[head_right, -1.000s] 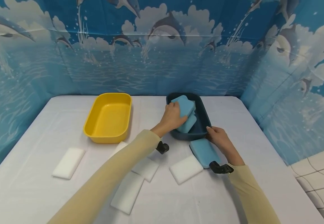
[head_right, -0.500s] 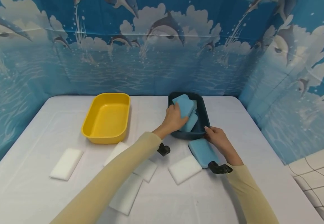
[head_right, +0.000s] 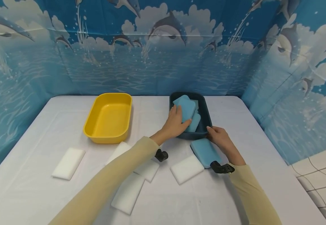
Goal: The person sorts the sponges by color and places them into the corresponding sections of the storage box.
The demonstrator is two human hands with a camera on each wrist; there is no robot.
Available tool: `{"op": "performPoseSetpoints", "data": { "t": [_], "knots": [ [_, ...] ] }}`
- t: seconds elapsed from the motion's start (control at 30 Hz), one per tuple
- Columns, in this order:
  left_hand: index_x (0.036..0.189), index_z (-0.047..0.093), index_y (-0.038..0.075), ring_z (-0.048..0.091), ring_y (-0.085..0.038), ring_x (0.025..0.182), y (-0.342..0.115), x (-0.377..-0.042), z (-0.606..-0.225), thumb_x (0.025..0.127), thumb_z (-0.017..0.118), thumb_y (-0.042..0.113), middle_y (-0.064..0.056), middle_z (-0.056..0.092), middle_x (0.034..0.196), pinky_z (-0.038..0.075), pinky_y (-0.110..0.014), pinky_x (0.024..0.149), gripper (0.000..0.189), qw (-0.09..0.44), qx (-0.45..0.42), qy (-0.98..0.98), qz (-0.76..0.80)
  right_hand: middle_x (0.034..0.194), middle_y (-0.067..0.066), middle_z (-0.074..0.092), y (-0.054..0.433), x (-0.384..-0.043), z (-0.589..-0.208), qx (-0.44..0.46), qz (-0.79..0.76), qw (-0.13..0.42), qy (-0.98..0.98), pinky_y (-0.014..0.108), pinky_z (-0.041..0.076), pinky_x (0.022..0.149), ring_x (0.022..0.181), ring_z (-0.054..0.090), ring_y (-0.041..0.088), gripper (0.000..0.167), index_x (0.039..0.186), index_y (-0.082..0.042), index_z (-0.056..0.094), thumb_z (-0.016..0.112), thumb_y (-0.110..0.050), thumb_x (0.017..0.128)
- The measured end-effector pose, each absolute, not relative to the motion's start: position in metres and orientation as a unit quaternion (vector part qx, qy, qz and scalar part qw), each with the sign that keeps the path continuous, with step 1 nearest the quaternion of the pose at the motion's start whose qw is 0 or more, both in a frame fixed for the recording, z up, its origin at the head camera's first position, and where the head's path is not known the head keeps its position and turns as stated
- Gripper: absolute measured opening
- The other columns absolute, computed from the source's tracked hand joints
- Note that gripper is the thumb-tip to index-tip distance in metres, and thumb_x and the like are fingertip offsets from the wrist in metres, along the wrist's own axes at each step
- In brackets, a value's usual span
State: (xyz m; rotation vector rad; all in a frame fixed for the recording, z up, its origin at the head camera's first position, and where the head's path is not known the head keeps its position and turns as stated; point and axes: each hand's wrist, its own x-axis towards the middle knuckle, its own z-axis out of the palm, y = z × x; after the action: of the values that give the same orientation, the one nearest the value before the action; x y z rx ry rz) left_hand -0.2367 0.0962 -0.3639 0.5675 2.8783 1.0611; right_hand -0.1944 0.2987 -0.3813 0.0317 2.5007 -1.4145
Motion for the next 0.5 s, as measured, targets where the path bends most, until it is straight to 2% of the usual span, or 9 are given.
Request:
{"op": "performPoseSetpoints", "data": {
  "t": [0.23, 0.37, 0.5],
  "knots": [
    [0.149, 0.016, -0.001, 0.009, -0.035, 0.147, 0.088, -0.229, -0.364, 0.097, 0.042, 0.040, -0.021, 0.010, 0.157, 0.016, -0.043, 0.121, 0.071, -0.009, 0.177, 0.925, 0.336, 0.150, 0.036, 0.012, 0.299, -0.197, -0.382, 0.009, -0.498, 0.137, 0.856, 0.049, 0.028, 0.111, 0.139, 0.022, 0.043, 0.067, 0.144, 0.016, 0.010, 0.024, -0.036, 0.103],
    [0.149, 0.014, -0.001, 0.009, -0.031, 0.147, 0.078, -0.225, -0.372, 0.098, 0.043, 0.032, -0.020, 0.009, 0.157, 0.020, -0.042, 0.120, 0.067, -0.024, 0.163, 0.901, 0.401, 0.151, 0.035, 0.012, 0.298, -0.196, -0.382, 0.010, -0.497, 0.141, 0.856, 0.050, 0.027, 0.111, 0.139, 0.022, 0.043, 0.066, 0.144, 0.016, 0.011, 0.024, -0.035, 0.103],
    [0.149, 0.013, -0.002, 0.017, -0.029, 0.145, 0.068, -0.222, -0.381, 0.098, 0.041, 0.023, -0.018, 0.016, 0.156, 0.025, -0.043, 0.117, 0.063, -0.009, 0.141, 0.860, 0.491, 0.150, 0.036, 0.014, 0.299, -0.196, -0.382, 0.012, -0.489, 0.139, 0.861, 0.050, 0.028, 0.110, 0.139, 0.024, 0.044, 0.067, 0.143, 0.017, 0.013, 0.023, -0.036, 0.103]
  ]
}}
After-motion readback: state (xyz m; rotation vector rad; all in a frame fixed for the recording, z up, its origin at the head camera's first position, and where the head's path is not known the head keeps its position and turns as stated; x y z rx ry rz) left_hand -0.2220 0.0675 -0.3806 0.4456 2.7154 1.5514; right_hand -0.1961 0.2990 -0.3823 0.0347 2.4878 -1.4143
